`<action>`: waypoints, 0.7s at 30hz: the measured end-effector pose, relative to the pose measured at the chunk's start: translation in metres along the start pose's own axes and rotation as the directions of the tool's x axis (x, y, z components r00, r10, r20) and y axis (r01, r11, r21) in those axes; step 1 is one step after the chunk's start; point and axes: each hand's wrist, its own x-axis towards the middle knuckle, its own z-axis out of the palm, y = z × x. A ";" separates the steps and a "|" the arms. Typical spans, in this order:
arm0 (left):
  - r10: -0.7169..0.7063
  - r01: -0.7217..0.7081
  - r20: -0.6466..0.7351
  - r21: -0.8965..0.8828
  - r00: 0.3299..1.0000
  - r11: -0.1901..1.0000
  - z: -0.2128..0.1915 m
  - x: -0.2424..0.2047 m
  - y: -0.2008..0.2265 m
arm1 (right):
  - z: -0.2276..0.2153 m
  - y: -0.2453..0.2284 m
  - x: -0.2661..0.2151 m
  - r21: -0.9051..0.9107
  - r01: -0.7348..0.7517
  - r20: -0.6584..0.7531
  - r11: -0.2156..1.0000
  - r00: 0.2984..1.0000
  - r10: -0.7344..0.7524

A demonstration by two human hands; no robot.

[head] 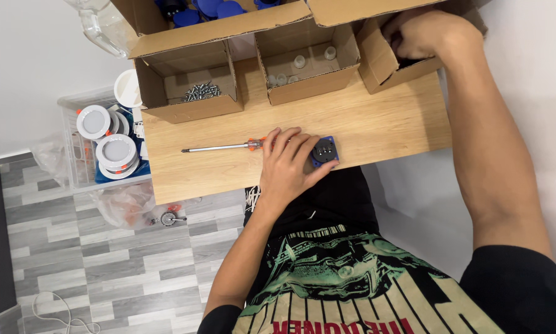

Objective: The person assembles a small electrical component on a wooden table. They use a screwdriver to tighten screws on a blue plastic piece, then attach a black plastic part and a white plastic housing. The person repeats the process with another blue piece, securing it with screws and attaching the corresponding black and white parts.

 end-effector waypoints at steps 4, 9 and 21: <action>-0.007 0.007 0.002 0.001 1.000 1.000 -0.001 0.001 0.000 | 0.004 0.017 -0.015 0.052 0.131 -0.130 0.990 0.984 -0.123; -0.029 0.029 0.002 -0.012 1.000 1.000 -0.004 0.003 0.000 | 0.036 0.044 -0.056 0.187 0.444 -0.519 0.876 0.802 -0.295; -0.092 0.024 -0.192 -0.329 0.977 0.944 -0.012 -0.008 0.012 | 0.182 0.001 -0.137 0.620 0.768 -0.779 -0.160 0.627 -0.007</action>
